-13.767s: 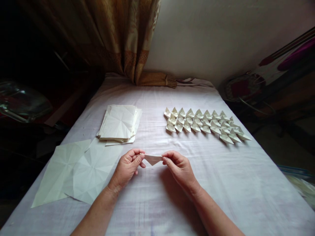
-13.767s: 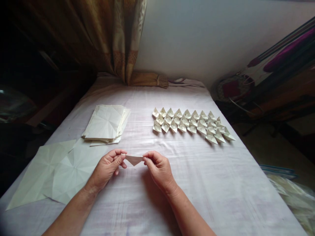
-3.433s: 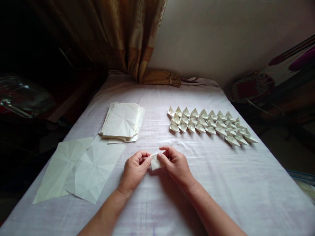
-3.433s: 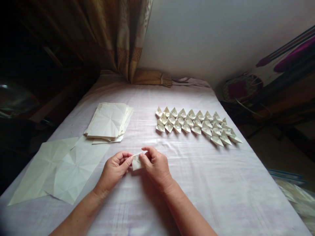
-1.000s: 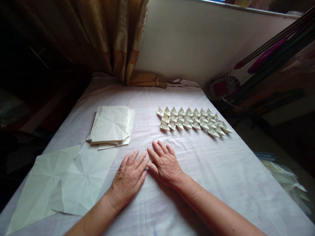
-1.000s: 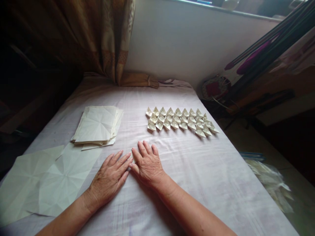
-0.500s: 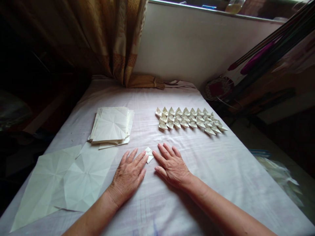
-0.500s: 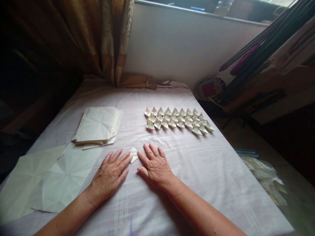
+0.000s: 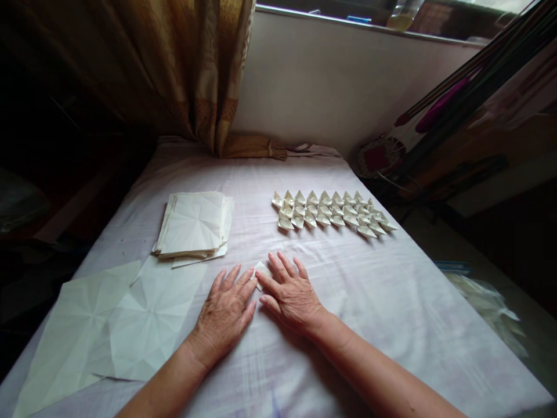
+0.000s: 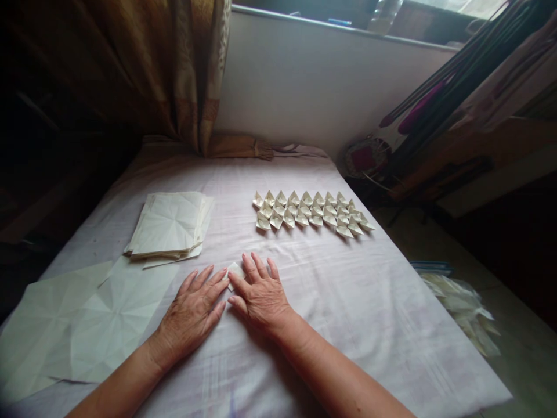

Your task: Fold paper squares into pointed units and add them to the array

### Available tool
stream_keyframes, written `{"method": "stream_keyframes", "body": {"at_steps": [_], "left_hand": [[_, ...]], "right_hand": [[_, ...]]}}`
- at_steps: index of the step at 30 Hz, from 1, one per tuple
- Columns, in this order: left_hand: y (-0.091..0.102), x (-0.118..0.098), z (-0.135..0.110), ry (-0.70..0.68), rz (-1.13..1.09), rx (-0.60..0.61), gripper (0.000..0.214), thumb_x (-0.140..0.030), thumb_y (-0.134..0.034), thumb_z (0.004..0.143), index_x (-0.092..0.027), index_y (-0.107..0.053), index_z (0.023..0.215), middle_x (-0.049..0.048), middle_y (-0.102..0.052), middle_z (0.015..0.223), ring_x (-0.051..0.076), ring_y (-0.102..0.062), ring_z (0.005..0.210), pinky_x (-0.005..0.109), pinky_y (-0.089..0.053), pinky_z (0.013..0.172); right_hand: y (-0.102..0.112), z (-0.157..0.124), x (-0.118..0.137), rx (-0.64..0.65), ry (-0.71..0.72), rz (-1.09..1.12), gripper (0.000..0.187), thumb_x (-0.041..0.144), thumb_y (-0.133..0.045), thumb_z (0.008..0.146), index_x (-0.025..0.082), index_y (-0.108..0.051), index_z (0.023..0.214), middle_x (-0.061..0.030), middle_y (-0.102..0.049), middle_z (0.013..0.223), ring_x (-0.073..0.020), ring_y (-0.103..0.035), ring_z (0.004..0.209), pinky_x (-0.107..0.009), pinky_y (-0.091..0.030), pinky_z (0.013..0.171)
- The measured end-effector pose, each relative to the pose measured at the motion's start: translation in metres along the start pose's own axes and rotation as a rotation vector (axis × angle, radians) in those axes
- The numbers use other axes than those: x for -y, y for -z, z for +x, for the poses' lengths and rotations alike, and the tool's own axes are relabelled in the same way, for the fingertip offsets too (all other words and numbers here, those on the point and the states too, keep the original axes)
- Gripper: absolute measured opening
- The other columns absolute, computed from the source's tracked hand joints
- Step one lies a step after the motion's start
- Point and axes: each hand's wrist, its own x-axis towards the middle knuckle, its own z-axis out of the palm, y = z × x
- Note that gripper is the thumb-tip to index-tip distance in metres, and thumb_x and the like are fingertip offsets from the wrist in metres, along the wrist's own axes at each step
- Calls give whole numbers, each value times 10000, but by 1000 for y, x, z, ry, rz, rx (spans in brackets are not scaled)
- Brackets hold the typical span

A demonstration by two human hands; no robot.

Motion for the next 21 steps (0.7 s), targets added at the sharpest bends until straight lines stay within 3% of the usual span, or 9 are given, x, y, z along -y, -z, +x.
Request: {"method": "stream_keyframes", "body": {"at_steps": [4, 13, 18, 21], "left_hand": [[1, 1, 0, 0, -7, 17, 394, -273, -498, 903, -239, -567, 1289, 34, -597, 1354, 278, -468, 1295, 494, -291, 1113], [4, 1, 6, 16, 10, 8, 379, -292, -525, 915, -221, -584, 1283, 42, -647, 1288, 287, -507, 1246, 492, -305, 1091], [7, 3, 21, -23, 57, -5, 272, -294, -633, 877, -230, -656, 1140, 35, -716, 1129, 265, -582, 1091, 472, -334, 1052], [7, 6, 29, -117, 111, -6, 217, -328, -622, 891, -213, -663, 1070, 46, -726, 1023, 244, -601, 997, 461, -350, 1028]], "right_hand": [[3, -6, -6, 10, -38, -13, 480, 511, -480, 939, 371, -476, 1398, -118, -317, 1552, -331, -240, 1434, -548, -141, 1116], [12, -11, -9, 30, -122, 35, 485, 481, -538, 912, 325, -519, 1371, -134, -404, 1503, -344, -339, 1386, -546, -242, 1081], [13, -2, -11, -11, -80, 130, 461, 399, -617, 868, 246, -585, 1302, -135, -472, 1453, -328, -397, 1349, -518, -270, 1090], [10, 3, -15, -47, -17, 183, 460, 358, -641, 849, 230, -593, 1288, -130, -501, 1428, -304, -427, 1328, -497, -290, 1090]]}}
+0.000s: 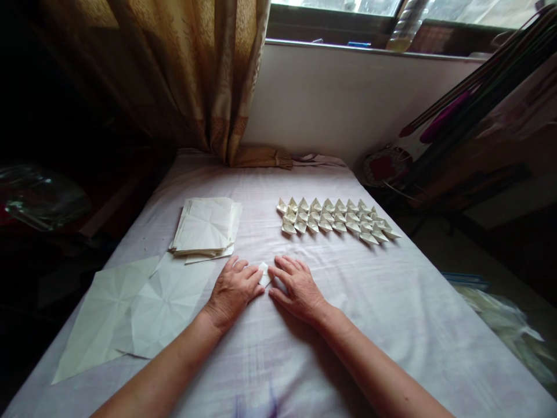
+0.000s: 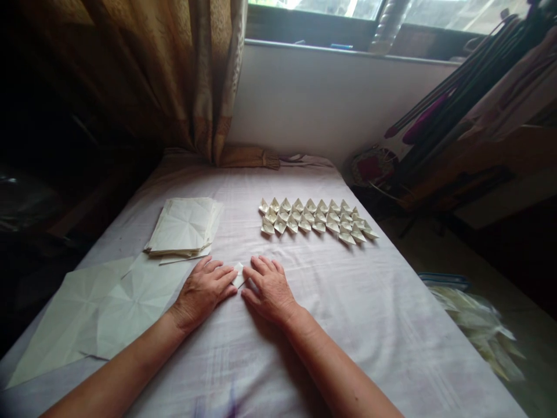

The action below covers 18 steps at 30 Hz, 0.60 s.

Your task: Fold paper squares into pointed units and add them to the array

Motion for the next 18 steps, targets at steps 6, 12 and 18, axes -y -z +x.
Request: {"method": "stream_keyframes", "body": {"at_steps": [6, 12, 18], "left_hand": [[-5, 5, 7, -55, 26, -56, 279, -381, -461, 973, -194, -662, 926, 41, -703, 855, 200, -601, 830, 404, -398, 945], [1, -4, 1, 129, -165, -88, 225, -363, -521, 943, -201, -675, 971, 47, -719, 871, 211, -616, 849, 377, -447, 861], [13, -23, -4, 559, -560, 0, 314, -351, -433, 930, -211, -657, 758, 10, -700, 734, 164, -634, 725, 263, -467, 695]], "right_hand": [[-4, 11, -11, -66, 154, 18, 338, 287, -614, 876, 251, -649, 1210, -118, -578, 1349, -264, -497, 1263, -445, -376, 1015], [-9, 22, -13, -194, 132, 150, 210, 216, -500, 925, 211, -705, 970, -93, -718, 1077, -207, -641, 1000, -355, -451, 886], [-2, 29, -3, -140, -61, 508, 207, 260, -515, 892, 209, -663, 1027, -2, -710, 742, -134, -637, 631, -231, -480, 631]]}}
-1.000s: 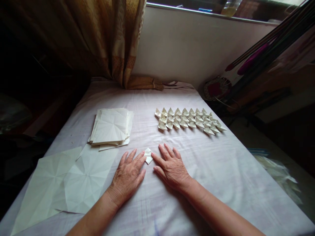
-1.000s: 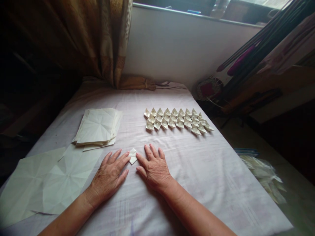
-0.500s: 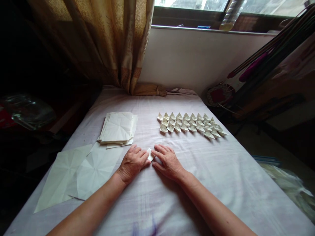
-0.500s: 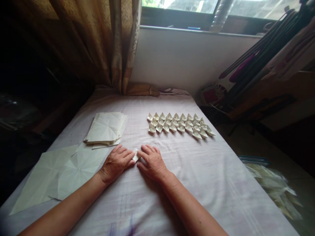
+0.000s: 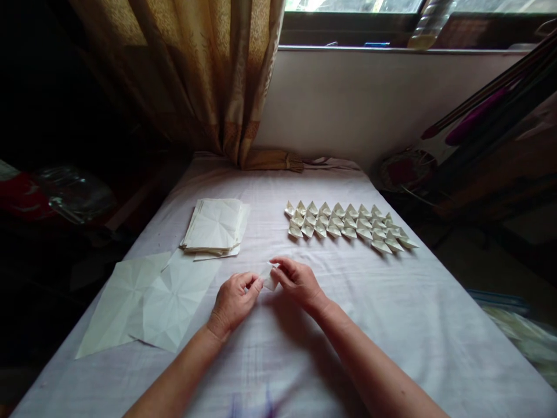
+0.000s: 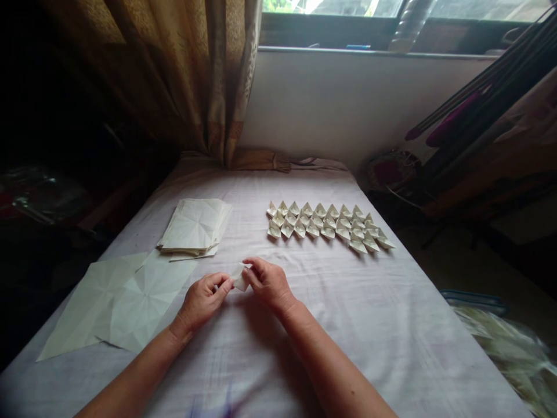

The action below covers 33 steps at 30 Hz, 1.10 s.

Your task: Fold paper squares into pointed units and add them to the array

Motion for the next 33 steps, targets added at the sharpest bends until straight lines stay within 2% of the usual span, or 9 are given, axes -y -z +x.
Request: {"method": "stream_keyframes", "body": {"at_steps": [3, 7, 10, 14, 18, 22, 24, 27, 33], "left_hand": [[1, -4, -2, 113, -3, 84, 370, -359, -398, 926, -207, -590, 650, -11, -663, 646, 142, -605, 616, 239, -426, 598], [1, 2, -4, 56, 214, -32, 330, -341, -445, 918, -207, -581, 649, -3, -631, 641, 149, -574, 589, 256, -418, 587], [-1, 10, -5, -132, 268, -144, 194, -272, -481, 917, -211, -665, 928, 41, -707, 921, 185, -641, 854, 302, -487, 785], [-7, 19, -4, -333, 358, -49, 307, -227, -515, 913, -265, -626, 1197, 34, -628, 1297, 254, -472, 1282, 469, -354, 1082], [-11, 23, -3, -310, 410, 48, 360, -253, -527, 917, -279, -577, 1272, 21, -573, 1379, 279, -410, 1342, 536, -270, 1126], [-10, 25, 0, -293, 417, 86, 391, -278, -537, 910, -287, -543, 1301, 21, -501, 1447, 282, -347, 1387, 545, -228, 1147], [-9, 26, 3, -300, 415, 111, 374, -294, -550, 902, -284, -555, 1276, 22, -483, 1460, 279, -334, 1394, 549, -209, 1156], [-8, 28, 6, -320, 402, 108, 328, -318, -556, 902, -287, -583, 1227, 23, -506, 1438, 268, -363, 1376, 538, -198, 1166], [-13, 28, 2, -347, 409, 30, 318, -336, -561, 902, -284, -607, 1212, 40, -550, 1384, 270, -415, 1337, 532, -207, 1165]], "right_hand": [[2, 9, 4, 55, -79, 2, 172, 262, -551, 868, 218, -670, 983, 35, -685, 648, -115, -602, 549, -207, -454, 567], [3, 24, 2, 112, -22, -159, 138, 238, -579, 856, 221, -705, 804, 19, -704, 690, -119, -608, 606, -201, -425, 571], [0, 35, -4, 118, 16, -203, 117, 213, -607, 839, 223, -722, 819, -1, -720, 769, -134, -624, 689, -213, -432, 626], [-4, 46, -11, 119, 61, -264, 129, 241, -614, 852, 206, -738, 851, -41, -714, 836, -161, -632, 769, -240, -448, 681], [-4, 38, -14, 92, 109, -300, 229, 226, -521, 913, 186, -725, 1008, -84, -713, 1010, -191, -620, 936, -286, -461, 825], [-1, 9, -13, 168, 307, -395, 353, 318, -445, 970, 231, -607, 1271, -66, -627, 1301, -230, -513, 1222, -389, -370, 1030], [0, -5, -11, 218, 270, -477, 422, 367, -428, 980, 245, -518, 1373, -49, -537, 1414, -269, -387, 1356, -454, -285, 1094], [-2, -13, -8, 257, 199, -540, 463, 403, -400, 990, 260, -451, 1428, -23, -464, 1474, -289, -311, 1407, -499, -205, 1130], [-4, -5, -10, 216, 121, -616, 487, 446, -407, 982, 236, -466, 1418, -42, -416, 1503, -303, -303, 1415, -515, -223, 1126]]}}
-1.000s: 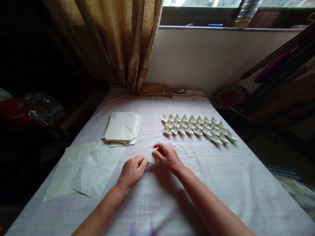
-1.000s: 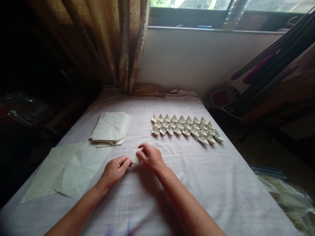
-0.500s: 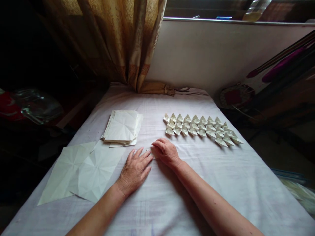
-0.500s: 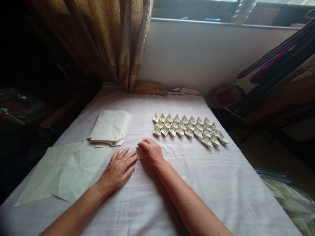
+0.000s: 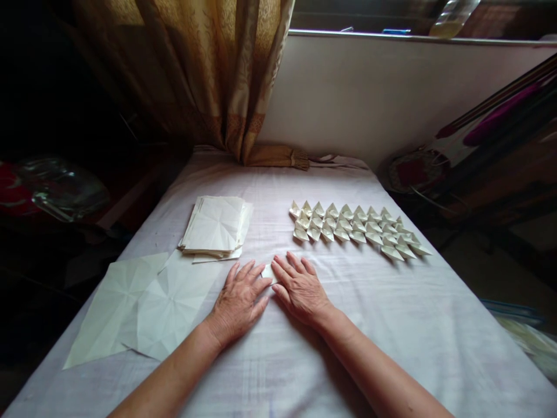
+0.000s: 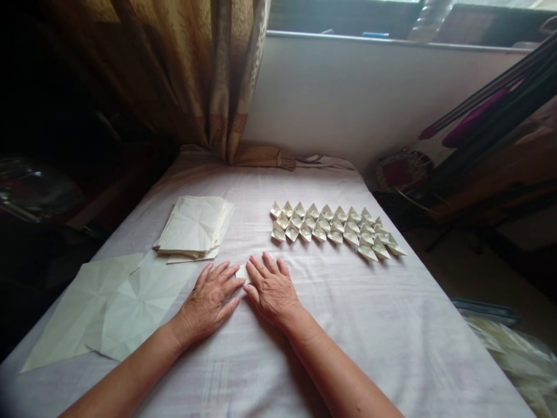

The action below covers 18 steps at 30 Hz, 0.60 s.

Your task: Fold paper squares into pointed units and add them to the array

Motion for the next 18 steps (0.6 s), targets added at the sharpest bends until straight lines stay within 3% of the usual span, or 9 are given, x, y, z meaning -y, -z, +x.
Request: {"method": "stream_keyframes", "body": {"at_steps": [6, 11, 18], "left_hand": [[-3, -17, -12, 42, 45, -29, 402, -349, -561, 896, -322, -574, 1297, 80, -544, 1353, 283, -444, 1293, 537, -245, 1137], [-4, -21, -13, 40, 55, -33, 409, -326, -555, 896, -320, -577, 1305, 86, -555, 1298, 272, -469, 1245, 523, -242, 1136], [2, -13, -3, -47, 69, -8, 408, -363, -491, 940, -253, -559, 1327, 60, -570, 1375, 270, -415, 1333, 506, -175, 1161]], "right_hand": [[-1, -15, -8, -126, -72, -12, 471, 351, -481, 947, 132, -523, 1361, -140, -448, 1472, -320, -375, 1372, -503, -309, 1085], [3, -33, -5, -193, 100, 90, 373, 234, -522, 900, 217, -604, 1263, -73, -555, 1392, -286, -431, 1322, -477, -329, 1068], [3, -31, 0, -188, 82, 75, 326, 221, -505, 922, 233, -634, 1221, -57, -627, 1307, -277, -500, 1242, -463, -350, 1035]]}}
